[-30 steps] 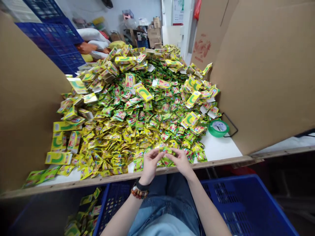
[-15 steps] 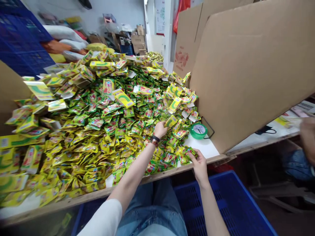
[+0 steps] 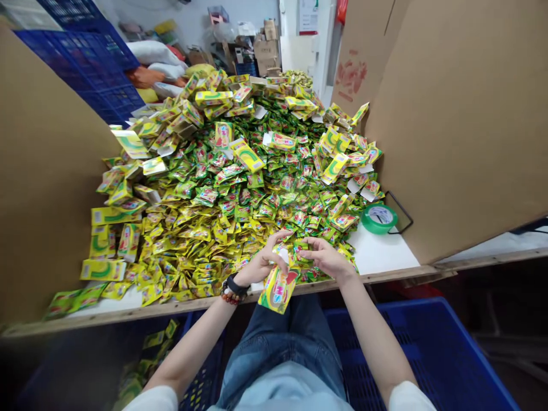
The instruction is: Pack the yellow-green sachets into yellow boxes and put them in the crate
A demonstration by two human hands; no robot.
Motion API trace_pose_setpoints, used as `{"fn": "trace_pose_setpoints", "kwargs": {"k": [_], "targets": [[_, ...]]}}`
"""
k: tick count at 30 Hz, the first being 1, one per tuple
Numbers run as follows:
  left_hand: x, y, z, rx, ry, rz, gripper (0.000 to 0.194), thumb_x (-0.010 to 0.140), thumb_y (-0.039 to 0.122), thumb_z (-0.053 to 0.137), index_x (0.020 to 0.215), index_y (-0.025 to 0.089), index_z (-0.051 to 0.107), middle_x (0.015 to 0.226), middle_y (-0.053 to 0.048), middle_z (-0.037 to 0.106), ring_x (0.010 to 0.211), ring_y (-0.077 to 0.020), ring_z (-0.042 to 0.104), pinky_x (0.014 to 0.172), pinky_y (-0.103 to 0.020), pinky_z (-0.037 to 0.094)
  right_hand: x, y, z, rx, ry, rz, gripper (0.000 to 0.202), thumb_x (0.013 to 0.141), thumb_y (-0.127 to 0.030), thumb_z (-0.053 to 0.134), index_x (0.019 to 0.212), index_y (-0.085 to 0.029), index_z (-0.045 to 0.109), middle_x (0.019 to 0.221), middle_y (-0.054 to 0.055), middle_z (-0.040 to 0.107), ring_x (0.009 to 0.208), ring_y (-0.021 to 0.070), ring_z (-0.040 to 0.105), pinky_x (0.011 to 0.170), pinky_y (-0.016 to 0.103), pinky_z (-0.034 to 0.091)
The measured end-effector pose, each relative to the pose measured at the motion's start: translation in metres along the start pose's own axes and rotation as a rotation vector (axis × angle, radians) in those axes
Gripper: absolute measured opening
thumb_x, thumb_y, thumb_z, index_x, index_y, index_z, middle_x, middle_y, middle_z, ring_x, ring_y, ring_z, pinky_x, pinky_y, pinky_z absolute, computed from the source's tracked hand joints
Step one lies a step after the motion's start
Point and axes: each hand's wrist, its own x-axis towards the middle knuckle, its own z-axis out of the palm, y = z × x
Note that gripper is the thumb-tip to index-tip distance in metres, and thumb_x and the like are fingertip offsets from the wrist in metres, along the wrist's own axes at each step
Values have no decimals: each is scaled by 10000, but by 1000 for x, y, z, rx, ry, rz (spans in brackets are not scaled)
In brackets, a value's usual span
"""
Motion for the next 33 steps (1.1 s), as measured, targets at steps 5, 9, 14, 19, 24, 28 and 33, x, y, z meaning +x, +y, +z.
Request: {"fn": "trace_pose_setpoints", "kwargs": {"k": [5, 9, 14, 19, 24, 28, 33], "targets": [[-19, -10, -12, -101, 235, -44, 325, 888, 196, 507, 1146, 281, 686, 1466, -59, 471, 1319, -251, 485, 1085, -441, 427, 8, 11, 14, -86, 209, -196, 419, 546, -397, 871, 841, -181, 666, 766, -6, 705, 700, 158, 653, 697, 300, 540], [-32, -10, 10, 73, 290, -155, 775, 744, 290, 708, 1440, 212, 376, 1431, -132, 497, 1302, -302, 489, 1083, -460, 410, 7, 26, 29, -161, 336, -329, 404, 639, -459, 808, 897, -189, 652, 767, -2, 683, 721, 164, 621, 711, 301, 522], [-39, -6, 40, 194, 289, -351, 661, 670, 171, 665, 1307, 200, 491, 1200, -108, 650, 1065, -287, 632, 904, -393, 512, -1, 20, 39, -452, 299, -449, 250, 803, -420, 660, 935, -208, 655, 876, 23, 661, 814, 181, 611, 749, 303, 501], [-48, -2, 55, 199, 327, -352, 589, 659, 183, 660, 1234, 209, 535, 1095, -83, 681, 991, -272, 654, 838, -363, 528, -10, -6, 41, -924, -12, -457, 173, 869, -224, 551, 942, -215, 707, 934, 41, 628, 891, 193, 607, 824, 322, 476], [-54, 0, 85, 141, 418, -353, 551, 665, 177, 659, 1203, 194, 538, 1120, -93, 669, 1017, -269, 646, 873, -378, 530, -14, -13, 60, -1454, -20, -300, 268, 808, -67, 530, 899, -219, 730, 904, 57, 588, 829, 205, 591, 723, 299, 449], [-58, -4, 98, 104, 483, -379, 576, 678, 213, 688, 1229, 188, 525, 1162, -115, 658, 1049, -283, 640, 892, -399, 532, -16, -1, 81, -1580, 105, -271, 384, 775, -14, 531, 1076, -199, 681, 959, 98, 639, 857, 251, 616, 703, 322, 442], [-63, -14, 96, 50, 604, -379, 613, 742, 236, 648, 1320, 162, 458, 1177, -138, 655, 1050, -264, 652, 876, -384, 545, -19, 35, 87, -1325, 269, -600, 266, 919, -147, 488, 1095, -213, 676, 1015, 87, 713, 1014, 260, 605, 940, 411, 413]]}}
